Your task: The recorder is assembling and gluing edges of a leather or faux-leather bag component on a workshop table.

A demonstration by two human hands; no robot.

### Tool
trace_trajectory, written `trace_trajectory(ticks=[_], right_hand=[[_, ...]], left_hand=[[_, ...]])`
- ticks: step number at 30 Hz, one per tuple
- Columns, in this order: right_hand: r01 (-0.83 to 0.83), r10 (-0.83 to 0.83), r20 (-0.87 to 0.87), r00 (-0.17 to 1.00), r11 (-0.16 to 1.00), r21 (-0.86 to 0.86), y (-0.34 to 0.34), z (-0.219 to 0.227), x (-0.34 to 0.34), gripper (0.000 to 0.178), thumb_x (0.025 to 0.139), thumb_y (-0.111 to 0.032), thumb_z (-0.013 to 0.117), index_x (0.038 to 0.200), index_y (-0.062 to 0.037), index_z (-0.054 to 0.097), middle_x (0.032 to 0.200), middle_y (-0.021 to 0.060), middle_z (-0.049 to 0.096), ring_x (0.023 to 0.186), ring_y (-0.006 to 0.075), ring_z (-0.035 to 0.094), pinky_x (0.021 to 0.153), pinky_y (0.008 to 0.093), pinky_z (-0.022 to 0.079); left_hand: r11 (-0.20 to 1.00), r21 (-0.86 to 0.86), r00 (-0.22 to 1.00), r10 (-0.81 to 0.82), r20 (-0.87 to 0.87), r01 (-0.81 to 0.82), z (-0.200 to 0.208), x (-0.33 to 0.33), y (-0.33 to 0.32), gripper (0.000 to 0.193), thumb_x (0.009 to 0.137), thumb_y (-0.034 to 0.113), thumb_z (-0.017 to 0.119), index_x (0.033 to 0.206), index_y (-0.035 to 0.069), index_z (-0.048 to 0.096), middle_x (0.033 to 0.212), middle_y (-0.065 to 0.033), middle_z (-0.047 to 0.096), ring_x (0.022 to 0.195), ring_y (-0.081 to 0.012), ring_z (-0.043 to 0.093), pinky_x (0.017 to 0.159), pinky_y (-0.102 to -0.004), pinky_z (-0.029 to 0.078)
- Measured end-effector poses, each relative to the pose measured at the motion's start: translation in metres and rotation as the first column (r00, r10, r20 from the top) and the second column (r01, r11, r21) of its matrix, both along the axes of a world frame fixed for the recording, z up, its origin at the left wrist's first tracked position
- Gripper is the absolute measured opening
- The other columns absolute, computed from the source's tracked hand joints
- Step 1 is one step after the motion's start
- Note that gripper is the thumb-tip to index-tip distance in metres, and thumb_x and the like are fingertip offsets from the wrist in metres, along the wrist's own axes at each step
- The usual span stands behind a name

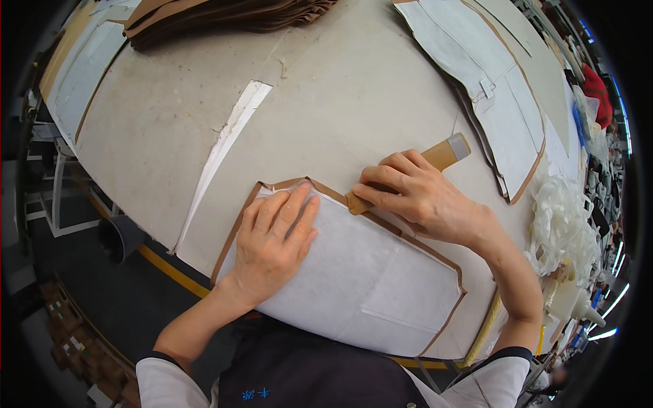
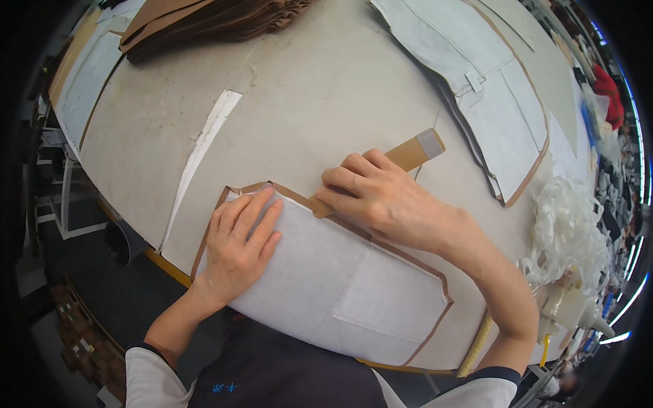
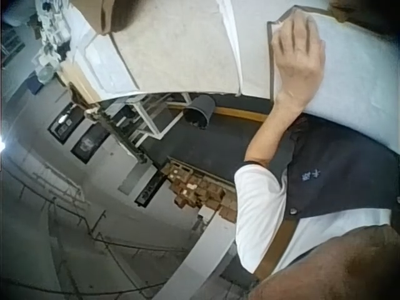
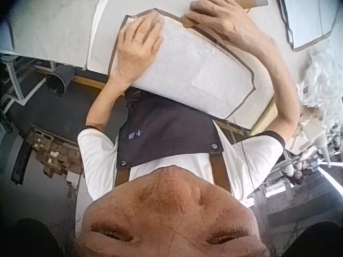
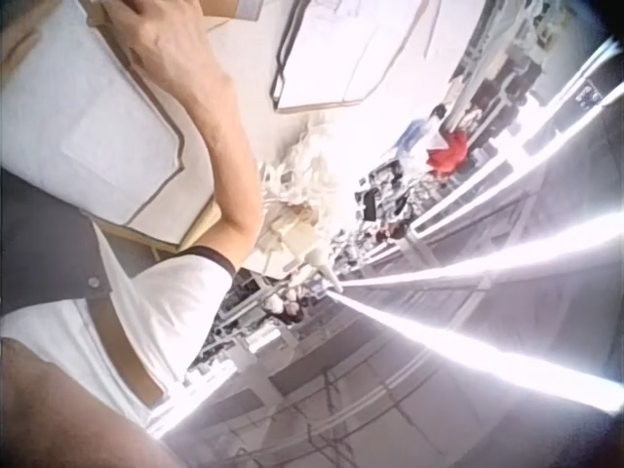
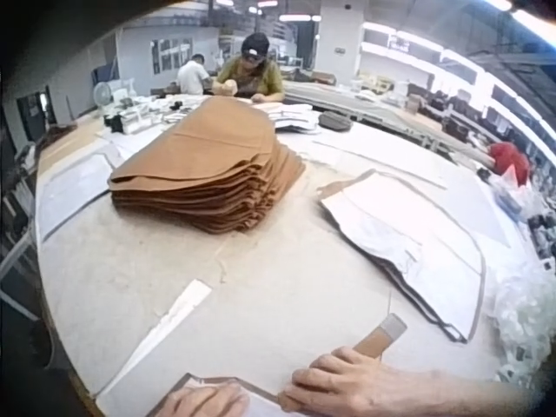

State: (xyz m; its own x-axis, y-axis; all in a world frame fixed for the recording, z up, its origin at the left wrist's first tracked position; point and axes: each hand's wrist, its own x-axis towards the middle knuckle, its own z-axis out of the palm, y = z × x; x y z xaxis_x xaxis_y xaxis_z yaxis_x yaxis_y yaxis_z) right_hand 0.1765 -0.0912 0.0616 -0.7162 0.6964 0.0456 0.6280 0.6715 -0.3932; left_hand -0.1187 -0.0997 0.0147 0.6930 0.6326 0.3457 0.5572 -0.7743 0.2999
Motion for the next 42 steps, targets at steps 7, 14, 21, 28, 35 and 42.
trace_trajectory(ticks=[7,14,21,28,35,42], right_hand=[[-0.077,0.079,-0.07,0.994,0.997,0.027,0.025,-0.007,-0.009,0.034,0.085,-0.004,0.065,0.118,0.0,0.072,0.119,0.0081,0.063,0.109,0.025,0.057,0.095,0.0384,0.046],[-0.156,0.16,-0.09,0.983,0.987,0.043,0.049,-0.011,-0.018,0.031,0.087,-0.008,0.067,0.116,-0.001,0.073,0.114,0.0072,0.064,0.108,0.024,0.058,0.094,0.0379,0.045],[-0.237,0.239,-0.037,0.97,0.97,0.05,0.069,-0.005,-0.027,0.031,0.087,-0.01,0.069,0.117,-0.0028,0.074,0.111,0.0041,0.064,0.108,0.0216,0.057,0.096,0.0369,0.046],[-0.312,0.309,0.041,0.95,0.946,0.085,0.086,-0.004,-0.035,0.025,0.085,-0.008,0.075,0.109,-0.0064,0.079,0.107,-0.0002,0.065,0.108,0.0193,0.057,0.102,0.0366,0.047],[-0.376,0.375,0.033,0.926,0.924,0.069,0.1,-0.001,-0.044,0.013,0.084,-0.01,0.076,0.096,-0.0076,0.08,0.095,-0.0018,0.064,0.103,0.0178,0.058,0.102,0.0347,0.047],[-0.444,0.441,0.054,0.896,0.895,0.054,0.112,0.003,-0.052,0.006,0.084,-0.012,0.076,0.086,-0.007,0.079,0.088,-0.0022,0.063,0.099,0.0177,0.058,0.1,0.0329,0.047]], left_hand=[[1.0,0.012,1.0,0.007,-0.021,-0.006,0.0,0.003,0.001,0.049,0.084,0.013,0.078,0.13,-0.001,0.069,0.144,-0.016,0.062,0.124,-0.0307,0.058,0.1,-0.045,0.047],[1.0,-0.007,0.999,0.019,-0.04,-0.02,0.002,0.003,0.002,0.05,0.085,0.015,0.076,0.131,-0.005,0.068,0.143,-0.0152,0.062,0.122,-0.0301,0.059,0.1,-0.045,0.047],[0.999,-0.01,0.997,0.046,-0.06,-0.047,0.001,0.002,0.001,0.052,0.083,0.016,0.077,0.131,-0.002,0.069,0.143,-0.0157,0.062,0.122,-0.0303,0.059,0.1,-0.0449,0.047],[0.999,0.001,0.997,0.043,-0.069,-0.044,0.001,0.002,0.002,0.051,0.082,0.017,0.078,0.129,-0.001,0.071,0.142,-0.0158,0.063,0.121,-0.0306,0.059,0.097,-0.0444,0.048],[0.998,-0.001,0.998,0.06,-0.018,-0.06,0.0,0.0,0.002,0.047,0.083,0.016,0.078,0.126,-0.001,0.072,0.135,-0.0159,0.065,0.118,-0.0314,0.063,0.094,-0.0439,0.052],[0.997,0.019,0.997,0.071,-0.009,-0.071,0.002,0.001,0.005,0.036,0.091,0.018,0.074,0.121,-0.001,0.074,0.127,-0.0141,0.068,0.114,-0.0266,0.066,0.092,-0.0399,0.056]])
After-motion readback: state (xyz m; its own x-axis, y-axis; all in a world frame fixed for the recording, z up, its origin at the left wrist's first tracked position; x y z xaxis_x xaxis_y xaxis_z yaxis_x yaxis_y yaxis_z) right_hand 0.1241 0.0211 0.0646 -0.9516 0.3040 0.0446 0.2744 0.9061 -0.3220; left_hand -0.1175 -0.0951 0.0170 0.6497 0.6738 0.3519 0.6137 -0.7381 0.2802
